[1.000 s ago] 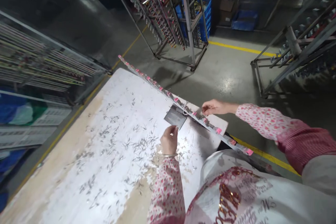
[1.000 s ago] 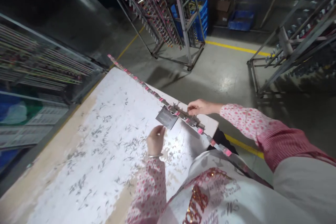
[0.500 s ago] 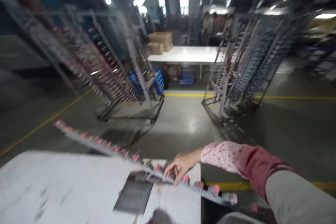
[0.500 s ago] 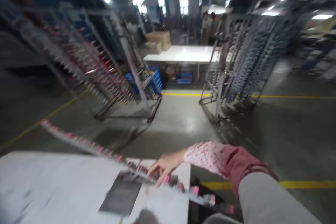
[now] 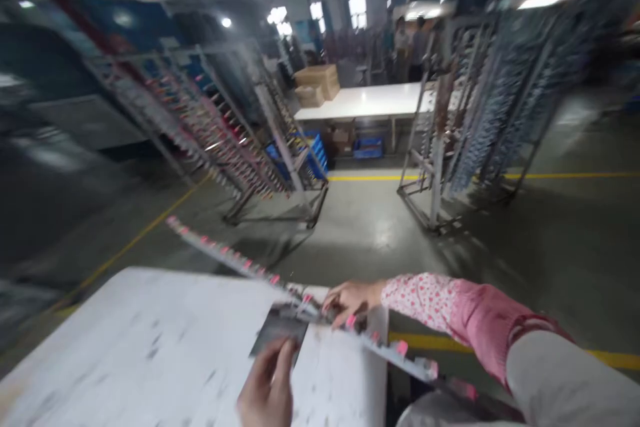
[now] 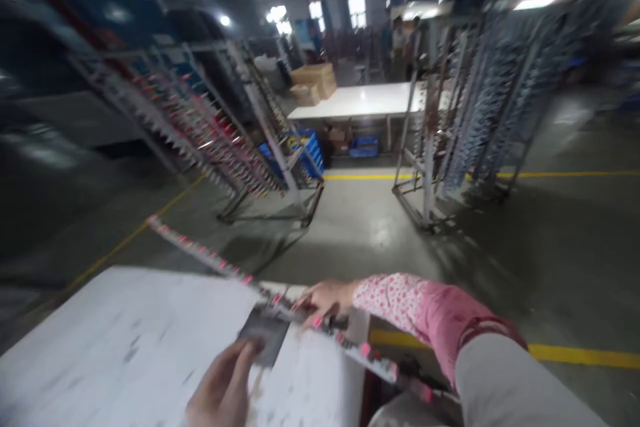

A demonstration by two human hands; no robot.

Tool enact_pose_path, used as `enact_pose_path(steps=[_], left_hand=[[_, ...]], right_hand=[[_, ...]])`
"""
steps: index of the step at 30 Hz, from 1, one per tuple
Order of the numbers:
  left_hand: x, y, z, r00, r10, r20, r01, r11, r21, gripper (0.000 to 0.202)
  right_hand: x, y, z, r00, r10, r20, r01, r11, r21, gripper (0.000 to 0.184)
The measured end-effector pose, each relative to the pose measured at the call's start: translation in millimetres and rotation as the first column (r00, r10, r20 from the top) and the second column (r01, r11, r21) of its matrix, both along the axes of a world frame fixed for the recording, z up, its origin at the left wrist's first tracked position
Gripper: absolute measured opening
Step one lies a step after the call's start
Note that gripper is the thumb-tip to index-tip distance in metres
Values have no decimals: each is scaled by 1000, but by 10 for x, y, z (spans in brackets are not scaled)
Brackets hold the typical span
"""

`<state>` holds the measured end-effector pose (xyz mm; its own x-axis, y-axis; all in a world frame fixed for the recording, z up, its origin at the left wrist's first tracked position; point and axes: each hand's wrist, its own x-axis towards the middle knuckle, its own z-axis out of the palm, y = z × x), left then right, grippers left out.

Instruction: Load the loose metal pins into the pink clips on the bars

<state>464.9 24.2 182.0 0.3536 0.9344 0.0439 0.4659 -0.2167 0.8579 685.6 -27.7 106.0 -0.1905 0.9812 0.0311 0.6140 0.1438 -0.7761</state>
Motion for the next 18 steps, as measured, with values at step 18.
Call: enact_pose_path(steps=[18], left_hand=[[506,-50,4,988,-134,-75,151,932,330,25]], right_hand=[[76,-10,87,951,105,290,-146,982,122,21]])
